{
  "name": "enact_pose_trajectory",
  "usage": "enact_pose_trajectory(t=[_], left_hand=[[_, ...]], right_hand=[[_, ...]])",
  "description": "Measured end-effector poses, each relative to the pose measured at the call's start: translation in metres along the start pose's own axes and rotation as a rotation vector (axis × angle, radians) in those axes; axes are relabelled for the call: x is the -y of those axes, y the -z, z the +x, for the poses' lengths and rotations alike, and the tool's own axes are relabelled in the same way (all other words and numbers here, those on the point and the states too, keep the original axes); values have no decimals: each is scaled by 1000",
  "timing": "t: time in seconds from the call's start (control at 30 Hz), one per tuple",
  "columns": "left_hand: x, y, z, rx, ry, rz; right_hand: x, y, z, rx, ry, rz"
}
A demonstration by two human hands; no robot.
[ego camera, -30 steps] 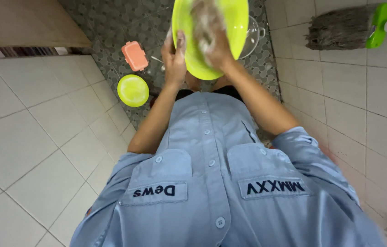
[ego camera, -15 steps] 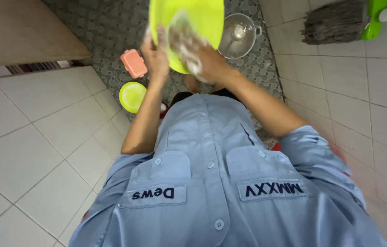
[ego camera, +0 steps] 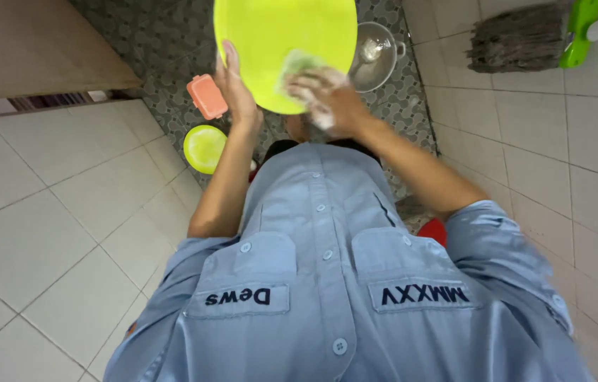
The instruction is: Washing a yellow plate with a sponge and soap on a tiled floor.
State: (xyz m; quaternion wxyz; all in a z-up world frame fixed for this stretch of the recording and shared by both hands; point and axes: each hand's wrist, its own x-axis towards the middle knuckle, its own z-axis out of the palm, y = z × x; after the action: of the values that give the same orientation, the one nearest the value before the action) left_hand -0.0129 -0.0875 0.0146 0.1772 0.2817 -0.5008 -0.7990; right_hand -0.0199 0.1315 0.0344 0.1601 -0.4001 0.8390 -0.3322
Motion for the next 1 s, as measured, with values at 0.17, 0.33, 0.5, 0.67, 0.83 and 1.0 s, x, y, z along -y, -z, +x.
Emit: enact_pose_trajectory(t=[0.17, 0.33, 0.5, 0.67, 0.83, 1.0], left_hand=[[-11, -15, -27, 167, 53, 295], [11, -9, -15, 232, -8, 342], [-22, 10, 12, 66, 79, 261], [20, 20, -6, 212, 49, 347], [-5, 3, 4, 165, 39, 259], [-25, 6, 7, 135, 16, 209]], right_hand=[[-82, 18, 13, -29, -63, -454], [-34, -6, 50, -133, -130, -151], [-29, -15, 17, -37, 70, -192], [-52, 12, 39, -47, -154, -256], [-6, 9, 50, 24, -121, -118], [-58, -10, 32, 57, -32, -290]])
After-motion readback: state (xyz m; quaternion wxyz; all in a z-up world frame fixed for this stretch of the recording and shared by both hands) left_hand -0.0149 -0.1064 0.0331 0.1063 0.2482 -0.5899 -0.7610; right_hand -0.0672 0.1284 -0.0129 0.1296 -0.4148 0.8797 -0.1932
